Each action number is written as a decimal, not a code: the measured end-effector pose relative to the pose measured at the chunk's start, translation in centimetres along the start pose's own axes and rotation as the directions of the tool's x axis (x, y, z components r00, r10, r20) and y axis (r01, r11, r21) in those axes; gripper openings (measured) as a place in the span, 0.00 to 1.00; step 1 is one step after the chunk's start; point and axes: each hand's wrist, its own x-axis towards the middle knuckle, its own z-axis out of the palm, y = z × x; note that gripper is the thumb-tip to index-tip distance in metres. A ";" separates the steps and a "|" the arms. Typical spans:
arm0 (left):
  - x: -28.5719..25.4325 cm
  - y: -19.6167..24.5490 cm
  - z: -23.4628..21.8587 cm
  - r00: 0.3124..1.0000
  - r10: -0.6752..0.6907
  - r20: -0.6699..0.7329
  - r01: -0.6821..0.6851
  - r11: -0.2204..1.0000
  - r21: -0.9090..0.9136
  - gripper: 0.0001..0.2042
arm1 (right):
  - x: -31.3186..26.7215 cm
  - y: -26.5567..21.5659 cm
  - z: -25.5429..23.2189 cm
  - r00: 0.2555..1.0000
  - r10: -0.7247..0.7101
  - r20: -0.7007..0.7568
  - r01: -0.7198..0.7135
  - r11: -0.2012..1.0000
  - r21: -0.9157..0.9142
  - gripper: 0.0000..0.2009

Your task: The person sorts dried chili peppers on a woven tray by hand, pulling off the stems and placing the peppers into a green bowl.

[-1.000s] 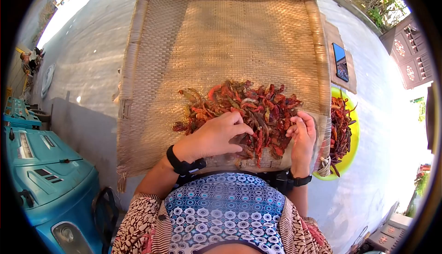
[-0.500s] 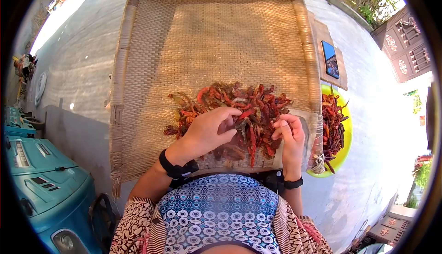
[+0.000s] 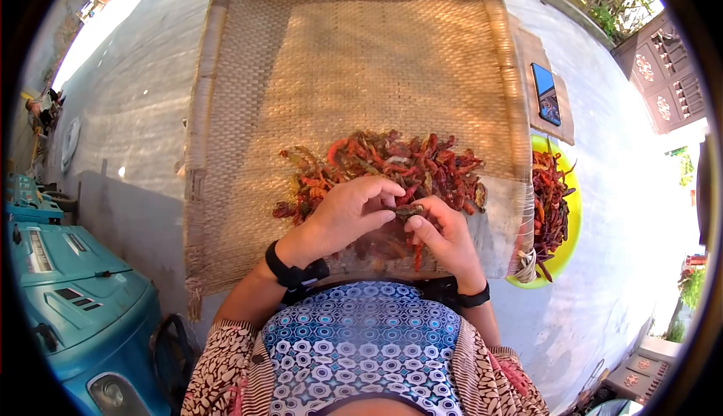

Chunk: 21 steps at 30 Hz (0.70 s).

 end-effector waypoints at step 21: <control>0.0 -1.3 0.9 0.978 0.024 0.206 -0.110 0.902 0.417 0.15 | -3.2 3.5 -12.3 0.793 0.060 -0.606 0.525 0.437 0.730 0.15</control>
